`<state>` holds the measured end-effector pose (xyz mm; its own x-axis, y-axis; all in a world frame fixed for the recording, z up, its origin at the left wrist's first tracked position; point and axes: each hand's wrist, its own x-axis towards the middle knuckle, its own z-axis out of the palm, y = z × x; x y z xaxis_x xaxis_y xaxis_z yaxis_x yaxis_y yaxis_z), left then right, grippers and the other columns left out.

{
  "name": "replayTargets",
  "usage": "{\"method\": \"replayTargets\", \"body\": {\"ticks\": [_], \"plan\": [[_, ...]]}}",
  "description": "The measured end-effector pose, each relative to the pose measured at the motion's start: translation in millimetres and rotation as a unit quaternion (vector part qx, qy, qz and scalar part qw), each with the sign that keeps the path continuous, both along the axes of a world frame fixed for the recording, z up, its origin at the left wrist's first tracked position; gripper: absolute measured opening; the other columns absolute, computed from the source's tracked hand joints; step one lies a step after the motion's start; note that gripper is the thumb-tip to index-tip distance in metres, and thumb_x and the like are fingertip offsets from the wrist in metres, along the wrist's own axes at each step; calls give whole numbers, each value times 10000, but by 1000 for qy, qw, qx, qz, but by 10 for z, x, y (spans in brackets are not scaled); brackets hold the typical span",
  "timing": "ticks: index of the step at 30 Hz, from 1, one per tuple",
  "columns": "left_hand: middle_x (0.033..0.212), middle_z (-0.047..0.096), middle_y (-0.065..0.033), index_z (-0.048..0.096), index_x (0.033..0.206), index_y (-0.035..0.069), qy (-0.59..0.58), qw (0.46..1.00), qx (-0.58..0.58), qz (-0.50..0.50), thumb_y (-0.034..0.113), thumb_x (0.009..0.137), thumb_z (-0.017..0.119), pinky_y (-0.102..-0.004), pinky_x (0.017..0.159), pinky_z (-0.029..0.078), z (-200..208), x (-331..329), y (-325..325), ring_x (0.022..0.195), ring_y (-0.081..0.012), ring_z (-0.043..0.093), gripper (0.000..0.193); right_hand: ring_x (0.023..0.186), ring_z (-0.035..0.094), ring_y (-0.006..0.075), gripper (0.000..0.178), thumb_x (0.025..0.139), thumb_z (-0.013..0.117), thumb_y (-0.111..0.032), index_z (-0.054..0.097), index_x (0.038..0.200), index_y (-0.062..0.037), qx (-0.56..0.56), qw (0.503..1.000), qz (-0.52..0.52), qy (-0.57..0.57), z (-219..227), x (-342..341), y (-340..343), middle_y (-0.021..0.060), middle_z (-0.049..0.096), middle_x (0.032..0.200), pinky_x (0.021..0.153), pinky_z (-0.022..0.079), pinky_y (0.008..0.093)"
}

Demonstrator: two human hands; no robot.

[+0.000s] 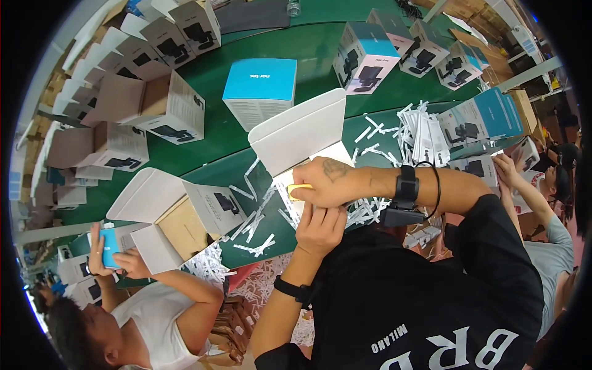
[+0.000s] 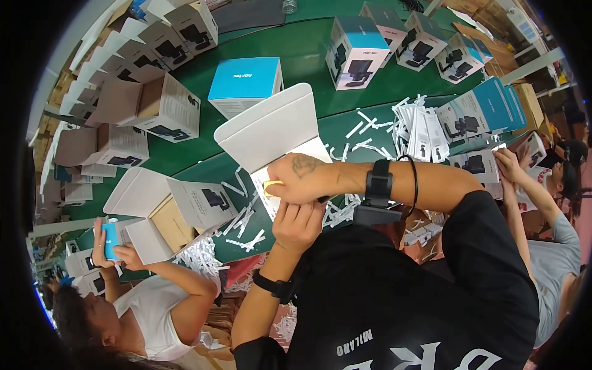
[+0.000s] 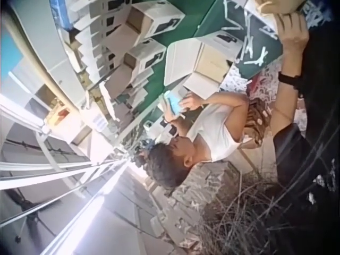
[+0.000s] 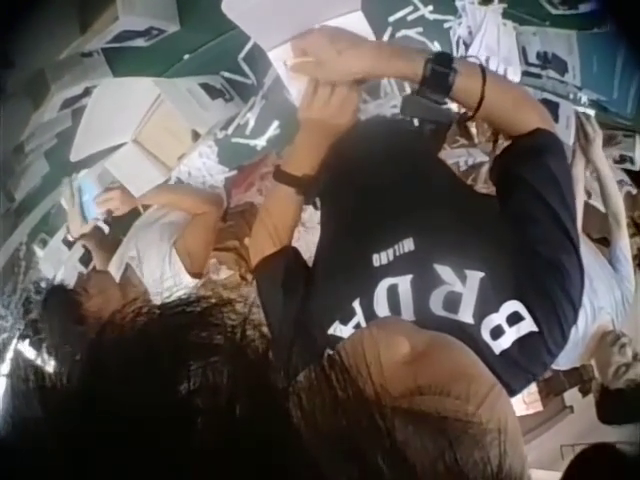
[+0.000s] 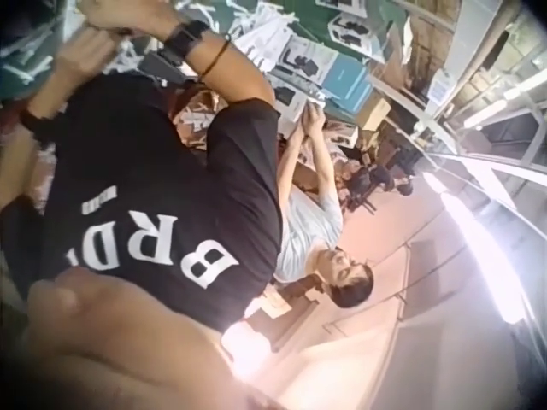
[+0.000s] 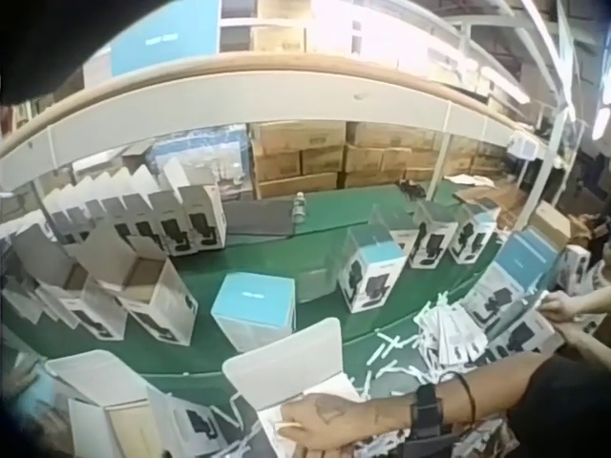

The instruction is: The person uses a utility knife to cut tape on various blue and white boxes, opening them to insert manuals and cardboard dividers. After preparing each box, the person sets it aside on the green work surface.

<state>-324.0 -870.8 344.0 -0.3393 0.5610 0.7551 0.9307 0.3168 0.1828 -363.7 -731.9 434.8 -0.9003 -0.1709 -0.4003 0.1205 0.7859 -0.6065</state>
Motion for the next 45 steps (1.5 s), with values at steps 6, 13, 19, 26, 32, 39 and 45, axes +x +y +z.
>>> {"method": "replayTargets", "body": {"ticks": [6,13,19,26,32,39,45], "plan": [[941,728,-25,746,868,112,-12,1000,3,-9,148,837,714,-333,802,542,-72,90,-2,887,-219,699,58,786,698,396,393,848,697,-371,672,950,8,129,957,144,216,-37,-3,-252,220,679,779,698,550,443],[994,726,-59,741,928,92,-32,999,2,-14,150,861,688,-383,886,548,-9,45,-106,930,-248,701,103,672,617,112,249,846,814,-219,646,847,-35,-368,917,-155,24,302,321,131,17,616,699,604,512,270],[1082,726,-109,741,1012,50,-110,992,-46,-47,175,856,746,-486,992,532,267,80,-237,992,-311,705,200,683,655,135,414,839,808,-271,707,1175,-51,249,966,-2,75,674,1041,1847,-10,658,752,641,508,250],[1082,732,-149,726,1058,-1,-281,952,-7,-122,227,883,744,-472,931,559,485,1,-274,953,-354,722,288,553,549,166,286,953,683,-339,709,969,-54,-170,942,-241,158,984,-46,871,-9,585,664,545,468,320],[1049,739,-183,671,1159,-35,-783,541,252,-175,189,942,704,-422,812,599,731,110,-270,909,-324,749,313,572,598,330,261,926,675,-291,692,813,-55,31,953,6,302,846,1115,625,113,595,652,526,474,413],[1223,673,-212,457,1421,-25,-756,570,259,-192,164,1021,591,-381,768,616,610,302,-168,945,-323,741,463,577,622,378,354,894,686,-350,668,772,-19,81,952,-216,203,681,1520,414,157,639,643,576,508,443],[1277,628,-237,422,1431,-57,-726,590,278,-219,185,1023,597,-373,778,622,521,377,119,983,-334,730,506,495,578,182,341,986,638,-330,665,841,-23,-114,934,-338,0,605,1704,482,83,644,655,483,438,315]]}}
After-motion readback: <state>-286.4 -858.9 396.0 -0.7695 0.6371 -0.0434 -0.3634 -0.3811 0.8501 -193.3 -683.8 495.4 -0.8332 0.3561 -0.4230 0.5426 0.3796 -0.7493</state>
